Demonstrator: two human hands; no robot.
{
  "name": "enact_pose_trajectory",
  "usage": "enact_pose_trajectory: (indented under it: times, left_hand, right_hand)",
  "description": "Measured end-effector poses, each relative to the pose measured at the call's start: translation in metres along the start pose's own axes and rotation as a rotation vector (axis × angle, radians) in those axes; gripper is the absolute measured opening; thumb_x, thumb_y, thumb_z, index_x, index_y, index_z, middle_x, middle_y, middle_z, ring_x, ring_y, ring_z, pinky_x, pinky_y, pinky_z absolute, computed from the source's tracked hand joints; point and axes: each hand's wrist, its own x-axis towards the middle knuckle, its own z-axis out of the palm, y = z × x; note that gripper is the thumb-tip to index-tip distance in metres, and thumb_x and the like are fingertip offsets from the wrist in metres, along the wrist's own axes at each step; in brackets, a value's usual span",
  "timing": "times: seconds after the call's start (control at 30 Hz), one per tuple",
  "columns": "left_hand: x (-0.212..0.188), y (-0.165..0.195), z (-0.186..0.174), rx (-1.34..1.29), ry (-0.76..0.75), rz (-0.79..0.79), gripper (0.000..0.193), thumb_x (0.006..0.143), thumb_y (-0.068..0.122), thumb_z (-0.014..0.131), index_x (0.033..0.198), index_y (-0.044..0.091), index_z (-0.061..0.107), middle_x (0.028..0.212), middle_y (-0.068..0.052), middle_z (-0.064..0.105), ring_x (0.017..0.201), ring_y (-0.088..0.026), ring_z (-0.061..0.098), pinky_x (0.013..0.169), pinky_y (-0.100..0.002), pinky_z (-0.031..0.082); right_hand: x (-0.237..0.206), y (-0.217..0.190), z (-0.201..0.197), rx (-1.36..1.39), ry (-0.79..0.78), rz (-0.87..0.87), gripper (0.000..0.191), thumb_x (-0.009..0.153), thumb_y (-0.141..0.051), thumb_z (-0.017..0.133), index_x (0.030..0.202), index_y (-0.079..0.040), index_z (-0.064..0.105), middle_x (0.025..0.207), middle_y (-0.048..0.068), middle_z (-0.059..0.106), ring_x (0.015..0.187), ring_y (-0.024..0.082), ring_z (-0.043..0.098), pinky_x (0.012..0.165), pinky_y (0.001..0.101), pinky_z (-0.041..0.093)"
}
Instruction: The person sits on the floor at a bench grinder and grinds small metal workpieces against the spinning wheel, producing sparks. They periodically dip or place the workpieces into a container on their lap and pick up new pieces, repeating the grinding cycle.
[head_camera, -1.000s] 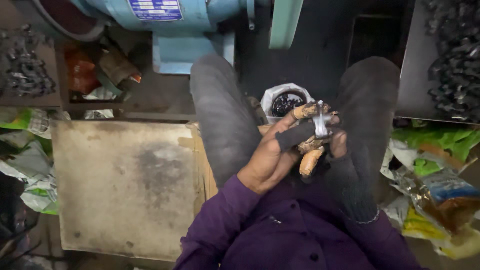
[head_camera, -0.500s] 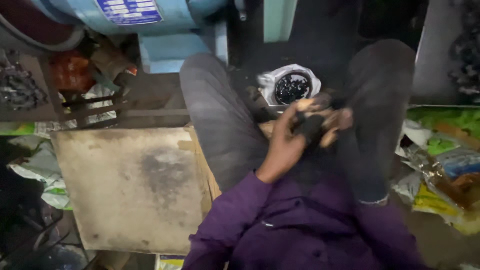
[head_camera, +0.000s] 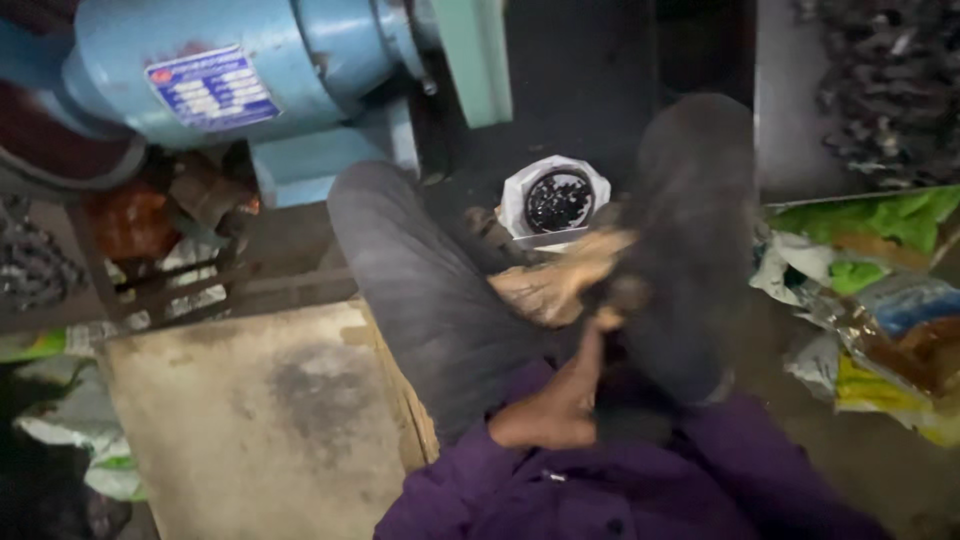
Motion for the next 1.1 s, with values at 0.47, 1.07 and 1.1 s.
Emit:
enact_pose_trajectory:
  times: [0.47, 1.07, 1.1]
  left_hand:
    - [-0.022, -0.023, -0.041, -0.247, 0.526, -0.165, 0.082, 0.071, -0.018, 0.046, 0.152, -0.002, 0.038, 0.144, -0.013, 0.052, 0.133, -0.024, 0.054, 0.113, -0.035, 0.046]
    - [0.01, -0.121, -0.335, -0.692, 1.514, -0.329, 0.033, 0.102, 0.025, 0.05, 0.13, 0.008, 0.056, 0.123, -0.008, 0.067, 0.11, -0.021, 0.064, 0.097, -0.038, 0.052]
    - [0.012, -0.123, -0.335, -0.69, 1.511, -0.343, 0.033, 0.102, 0.025, 0.05, 0.13, 0.008, 0.056, 0.123, -0.009, 0.066, 0.11, -0.021, 0.063, 0.097, -0.038, 0.052]
  right_hand:
    - [0.035, 0.042, 0.03, -0.102, 0.0, -0.212, 0.009, 0.112, -0.011, 0.058, 0.113, -0.003, 0.063, 0.114, 0.011, 0.068, 0.105, 0.027, 0.067, 0.095, 0.0385, 0.053]
    - [0.16, 0.271, -0.062, -0.982, 0.027, -0.094, 0.032, 0.091, -0.013, 0.061, 0.117, -0.001, 0.073, 0.111, 0.031, 0.064, 0.101, 0.05, 0.06, 0.082, 0.055, 0.048]
    - [0.156, 0.265, -0.063, -0.94, 0.032, -0.078, 0.026, 0.097, -0.018, 0.063, 0.114, 0.0, 0.071, 0.11, 0.03, 0.065, 0.105, 0.048, 0.06, 0.087, 0.0547, 0.048]
